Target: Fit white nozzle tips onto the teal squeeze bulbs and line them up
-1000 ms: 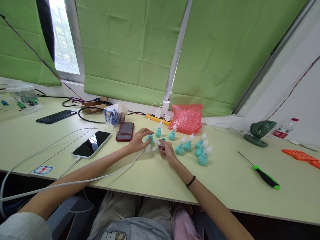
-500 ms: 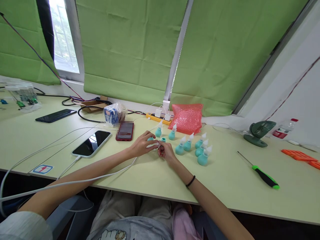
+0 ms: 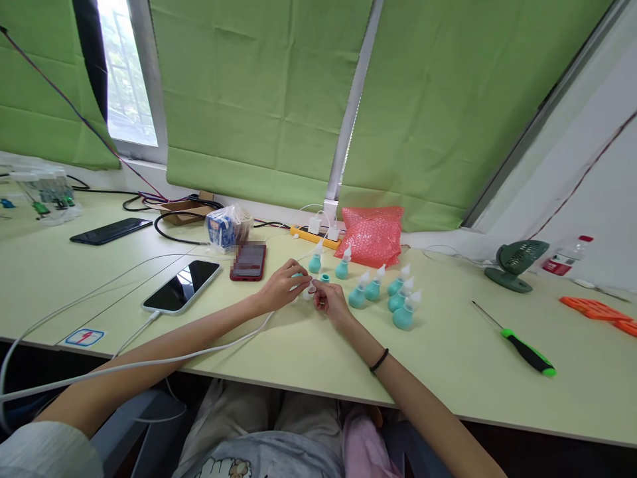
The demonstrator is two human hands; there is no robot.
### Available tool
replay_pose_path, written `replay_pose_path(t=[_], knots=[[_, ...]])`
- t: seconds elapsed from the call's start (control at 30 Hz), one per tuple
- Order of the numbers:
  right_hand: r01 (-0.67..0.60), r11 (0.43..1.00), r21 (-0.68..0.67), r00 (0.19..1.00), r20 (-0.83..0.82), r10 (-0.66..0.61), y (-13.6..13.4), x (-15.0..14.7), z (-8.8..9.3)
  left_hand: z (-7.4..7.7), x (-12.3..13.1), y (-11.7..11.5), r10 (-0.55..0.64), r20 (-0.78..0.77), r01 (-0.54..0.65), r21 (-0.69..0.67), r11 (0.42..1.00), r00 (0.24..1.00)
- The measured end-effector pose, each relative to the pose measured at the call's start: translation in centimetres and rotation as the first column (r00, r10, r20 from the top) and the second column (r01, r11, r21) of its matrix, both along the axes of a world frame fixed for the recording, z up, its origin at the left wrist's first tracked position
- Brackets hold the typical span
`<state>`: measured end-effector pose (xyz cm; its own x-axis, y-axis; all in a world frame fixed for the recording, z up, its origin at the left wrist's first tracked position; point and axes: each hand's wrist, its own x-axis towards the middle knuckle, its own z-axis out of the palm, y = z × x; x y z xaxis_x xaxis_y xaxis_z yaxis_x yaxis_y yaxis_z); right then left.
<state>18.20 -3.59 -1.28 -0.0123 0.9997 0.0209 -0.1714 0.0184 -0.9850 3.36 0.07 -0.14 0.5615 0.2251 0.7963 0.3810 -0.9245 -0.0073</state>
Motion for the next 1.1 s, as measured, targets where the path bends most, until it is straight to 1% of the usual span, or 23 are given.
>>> replay_pose_path(t=[0.1, 0.2, 0.33, 0.57, 0.67, 0.8, 0.87, 1.0, 1.1], knots=[[-0.005, 1.000, 0.010, 1.000, -0.013, 0.005, -0.1, -0.1, 0.1, 0.0, 0.1, -0.1, 0.022, 0.042, -0.020, -0.064, 0.998, 0.999], [0.000, 1.000, 0.026, 1.000, -0.004, 0.000, -0.1, -0.1, 0.2, -0.1, 0.1, -0.1, 0.050, 0.045, -0.046, -0.103, 0.994, 0.998], [0.022, 0.999, 0.043, 0.999, 0.048, -0.024, -0.1, 0.0, 0.0, -0.3, 0.1, 0.1, 0.040, 0.057, -0.033, -0.127, 0.991, 0.998], [0.043, 0.990, 0.134, 0.986, 0.152, -0.064, -0.1, 0.1, -0.3, -0.5, 0.3, 0.2, 0.031, 0.112, -0.008, -0.204, 0.979, 0.993], [0.052, 0.987, 0.155, 0.983, 0.166, -0.078, -0.1, 0.1, -0.2, -0.1, 0.1, 0.3, 0.012, 0.096, 0.010, -0.226, 0.974, 0.995], [0.054, 0.989, 0.140, 0.986, 0.152, -0.075, -0.2, 0.1, -0.2, 0.6, -0.3, 0.5, -0.079, 0.025, 0.082, -0.249, 0.965, 0.997], [0.061, 0.989, 0.132, 0.986, 0.144, -0.080, -0.1, 0.2, -0.2, 0.8, -0.4, 0.6, -0.099, 0.013, 0.099, -0.250, 0.963, 0.995], [0.072, 0.987, 0.147, 0.981, 0.166, -0.097, 0.0, 0.2, -0.1, 0.7, -0.4, 0.7, -0.079, 0.021, 0.082, -0.249, 0.965, 0.997], [0.060, 0.984, 0.165, 0.978, 0.189, -0.091, 0.0, 0.3, 0.0, 0.7, -0.4, 0.7, -0.059, -0.002, 0.057, -0.248, 0.967, 0.998]])
